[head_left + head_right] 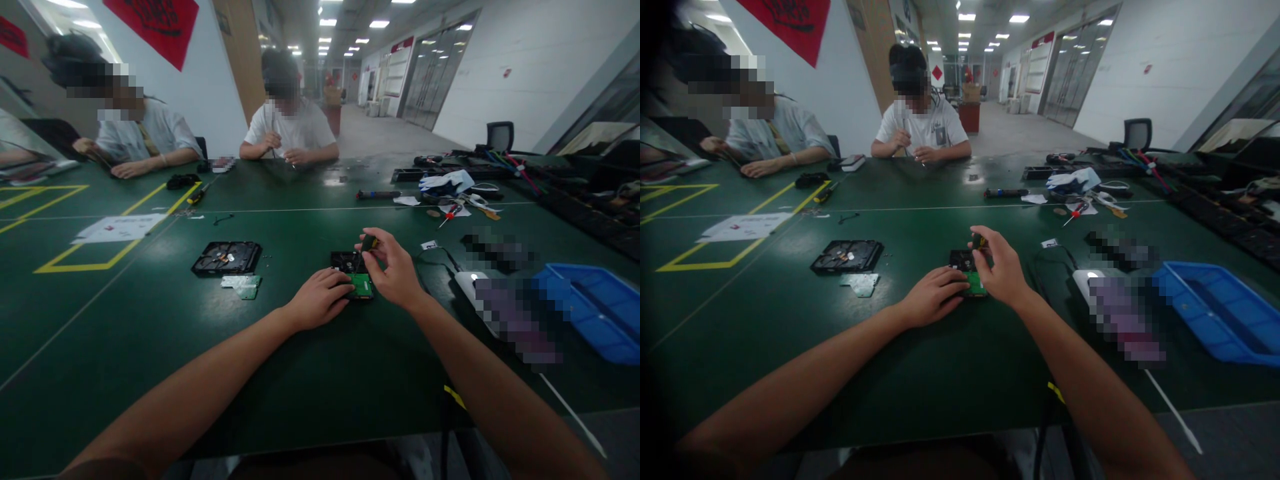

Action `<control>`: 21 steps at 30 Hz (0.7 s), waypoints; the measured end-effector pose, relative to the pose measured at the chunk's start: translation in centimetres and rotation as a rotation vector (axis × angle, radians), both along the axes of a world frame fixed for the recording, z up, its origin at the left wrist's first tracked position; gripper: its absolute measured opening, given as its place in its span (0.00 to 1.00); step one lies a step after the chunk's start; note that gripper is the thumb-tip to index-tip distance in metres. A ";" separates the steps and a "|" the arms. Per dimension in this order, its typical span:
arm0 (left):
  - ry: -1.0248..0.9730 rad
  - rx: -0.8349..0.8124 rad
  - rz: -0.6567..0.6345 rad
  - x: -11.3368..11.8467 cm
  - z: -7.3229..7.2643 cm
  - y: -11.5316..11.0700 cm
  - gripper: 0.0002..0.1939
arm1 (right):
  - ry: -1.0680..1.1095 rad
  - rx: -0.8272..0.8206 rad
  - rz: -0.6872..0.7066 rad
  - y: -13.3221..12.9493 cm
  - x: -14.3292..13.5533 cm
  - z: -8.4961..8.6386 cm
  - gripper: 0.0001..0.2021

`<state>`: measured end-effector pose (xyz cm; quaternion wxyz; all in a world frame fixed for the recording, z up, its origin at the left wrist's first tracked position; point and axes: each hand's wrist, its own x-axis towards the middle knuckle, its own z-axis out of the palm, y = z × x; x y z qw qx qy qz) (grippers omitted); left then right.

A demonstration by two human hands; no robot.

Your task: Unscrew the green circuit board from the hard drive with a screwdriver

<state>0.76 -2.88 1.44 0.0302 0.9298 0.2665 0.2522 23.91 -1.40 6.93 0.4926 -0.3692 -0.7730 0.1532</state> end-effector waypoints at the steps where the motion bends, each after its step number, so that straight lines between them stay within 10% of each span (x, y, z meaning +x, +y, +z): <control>1: -0.001 0.002 -0.001 0.0 0.0 0.0 0.17 | -0.022 0.034 -0.036 0.0 0.0 0.1 0.23; 21: -0.017 0.011 0.008 0.2 -0.5 0.1 0.16 | -0.010 0.056 -0.058 -0.2 -0.2 -0.1 0.25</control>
